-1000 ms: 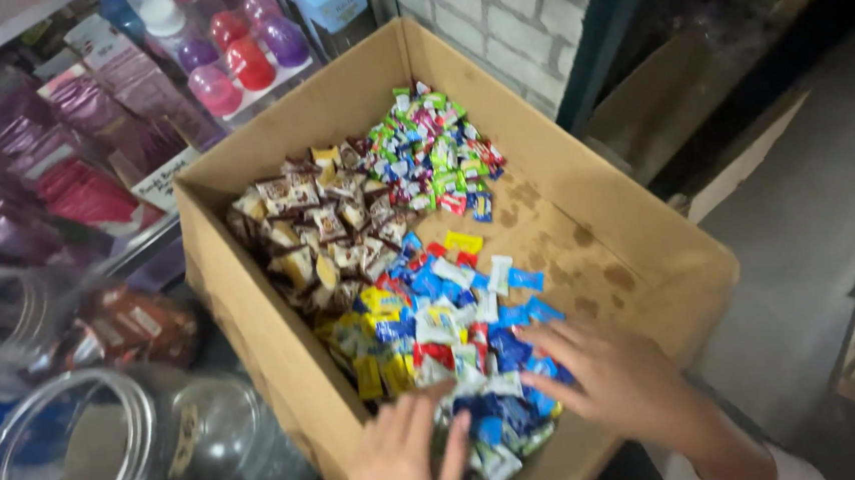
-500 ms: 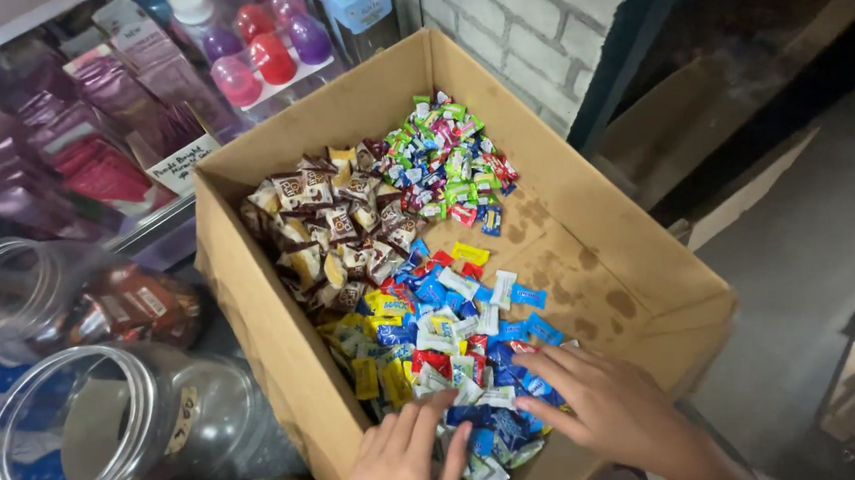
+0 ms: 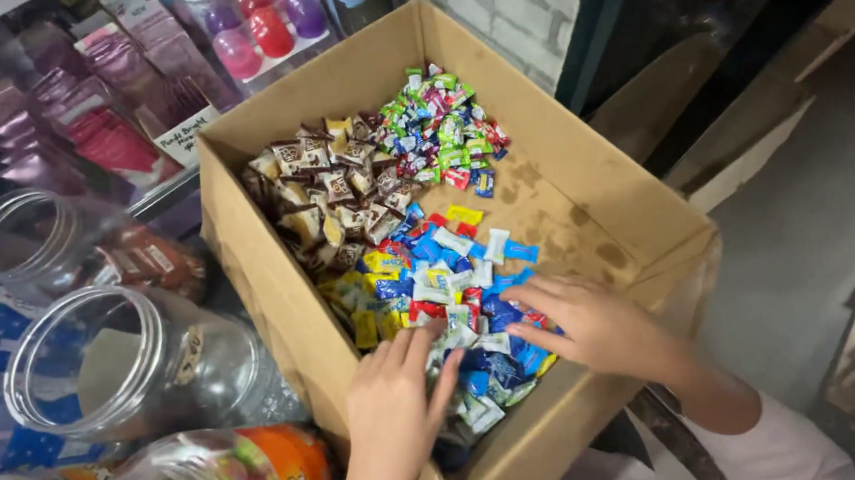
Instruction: Sort various types of lollipops and candies from a large cardboard box into multiple plastic jars.
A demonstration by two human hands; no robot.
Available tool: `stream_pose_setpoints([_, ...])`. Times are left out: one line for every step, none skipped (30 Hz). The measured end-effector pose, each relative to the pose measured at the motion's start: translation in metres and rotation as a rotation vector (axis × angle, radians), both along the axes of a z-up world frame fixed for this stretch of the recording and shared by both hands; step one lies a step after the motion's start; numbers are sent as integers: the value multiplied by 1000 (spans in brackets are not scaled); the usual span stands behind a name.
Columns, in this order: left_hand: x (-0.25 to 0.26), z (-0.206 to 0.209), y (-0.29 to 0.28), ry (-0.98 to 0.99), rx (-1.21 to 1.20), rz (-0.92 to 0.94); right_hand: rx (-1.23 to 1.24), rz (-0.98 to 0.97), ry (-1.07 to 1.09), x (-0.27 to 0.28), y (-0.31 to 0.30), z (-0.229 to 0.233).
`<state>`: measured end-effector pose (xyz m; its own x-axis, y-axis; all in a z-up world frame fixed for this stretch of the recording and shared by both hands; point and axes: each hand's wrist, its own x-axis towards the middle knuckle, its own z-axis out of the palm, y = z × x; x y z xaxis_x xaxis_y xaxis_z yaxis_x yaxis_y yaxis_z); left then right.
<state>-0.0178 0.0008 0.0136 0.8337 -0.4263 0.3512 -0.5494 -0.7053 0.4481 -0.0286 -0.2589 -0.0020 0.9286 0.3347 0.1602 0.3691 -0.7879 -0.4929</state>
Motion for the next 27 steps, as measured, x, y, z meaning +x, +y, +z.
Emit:
stream_pose_setpoints([1,1,1,-11,2,-17,-21,46,24,2,-1,-2])
stream_pose_setpoints([4,2,0,-22,3,-37,-42,91,48,6,-3,-3])
stream_pose_setpoints([6,3,1,-21,4,-38,-40,90,49,11,-6,-5])
stream_pose_setpoints([7,3,4,4,-12,-50,-71,108,90,12,-8,-7])
stream_pose_setpoints([9,3,6,29,-29,-62,-102,127,130,15,-10,-9])
stream_pose_setpoints([10,-2,9,35,-25,-67,-98,122,136,15,-12,-15])
stream_pose_setpoints([11,-7,12,53,-17,-87,-133,111,174,15,-15,-20])
stream_pose_setpoints([13,-12,15,67,-13,-107,-172,99,208,16,-17,-23])
stream_pose_setpoints([14,-16,14,69,-13,-110,-171,96,211,17,-16,-16])
stream_pose_setpoints([13,-21,12,41,-6,-81,-143,118,288,17,-15,-9])
stream_pose_setpoints([10,-26,11,12,1,-52,-113,140,366,15,-14,-3])
stream_pose_setpoints([12,-31,10,13,-4,-49,-119,141,367,16,-14,-5])
stream_pose_setpoints([13,-36,10,-35,-9,-68,-105,97,324,16,-13,-7])
stream_pose_setpoints([9,-40,10,-74,-6,-81,-84,59,289,12,-12,-9])
stream_pose_setpoints([7,-37,10,-66,-3,-73,-82,68,298,12,-11,-8])
stream_pose_setpoints([8,-35,9,-54,6,-73,-78,71,295,13,-10,-7])
stream_pose_setpoints([6,-31,8,-43,16,-72,-74,73,293,12,-11,-6])
stream_pose_setpoints([4,-29,7,-47,16,-67,-75,78,289,13,-12,-10])
stream_pose_setpoints([2,-25,5,-26,16,-40,-91,111,232,12,-14,-13])
stream_pose_setpoints([1,-21,3,-9,19,-15,-105,141,171,13,-16,-17])
stream_pose_setpoints([1,-16,2,-18,20,-12,-104,143,162,15,-14,-12])
stream_pose_setpoints([2,-12,0,29,47,-4,-163,171,276,18,-11,-6])
stream_pose_setpoints([3,-8,-1,75,73,5,-223,197,390,22,-8,-1])
stream_pose_setpoints([4,-5,-2,72,73,10,-225,202,387,25,-15,-10])
stream_pose_setpoints([4,-4,-4,65,108,17,-250,298,254,29,-21,-20])
stream_pose_setpoints([3,-3,-6,62,143,26,-274,396,124,32,-28,-31])
stream_pose_setpoints([6,-4,-7,63,143,34,-274,404,124,46,-27,-25])
